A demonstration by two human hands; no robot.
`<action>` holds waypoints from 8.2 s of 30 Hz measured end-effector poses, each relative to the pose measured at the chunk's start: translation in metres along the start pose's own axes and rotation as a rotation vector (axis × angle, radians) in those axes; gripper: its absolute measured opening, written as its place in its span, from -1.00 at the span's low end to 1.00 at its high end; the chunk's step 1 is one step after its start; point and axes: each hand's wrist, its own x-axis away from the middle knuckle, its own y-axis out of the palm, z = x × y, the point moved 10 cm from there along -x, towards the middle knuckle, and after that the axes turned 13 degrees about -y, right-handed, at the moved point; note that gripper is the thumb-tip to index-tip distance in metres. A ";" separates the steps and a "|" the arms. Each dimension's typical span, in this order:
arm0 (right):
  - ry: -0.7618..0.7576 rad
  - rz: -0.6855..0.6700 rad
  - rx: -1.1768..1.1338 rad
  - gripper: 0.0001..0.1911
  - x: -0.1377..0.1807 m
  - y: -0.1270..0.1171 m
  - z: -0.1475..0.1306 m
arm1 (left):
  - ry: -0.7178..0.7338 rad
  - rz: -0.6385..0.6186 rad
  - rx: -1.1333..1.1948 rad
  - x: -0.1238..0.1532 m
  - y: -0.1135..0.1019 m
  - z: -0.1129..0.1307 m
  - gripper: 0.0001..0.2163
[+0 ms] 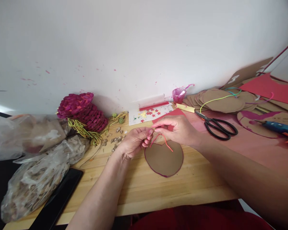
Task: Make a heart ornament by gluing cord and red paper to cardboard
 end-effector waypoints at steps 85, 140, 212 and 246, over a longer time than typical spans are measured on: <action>0.292 0.182 0.054 -0.94 0.017 0.011 0.018 | 0.352 0.344 0.055 0.007 -0.012 0.013 -0.64; 0.330 0.221 0.034 -0.94 0.018 0.008 0.013 | 0.277 0.239 0.402 -0.005 -0.015 0.000 -0.73; 0.047 -0.135 0.224 -0.82 0.014 0.025 0.002 | 0.419 0.580 -0.659 0.035 -0.003 0.044 -0.87; 0.244 0.045 -0.070 -0.96 0.014 0.012 0.021 | 0.418 0.552 -0.631 0.033 -0.007 0.044 -0.80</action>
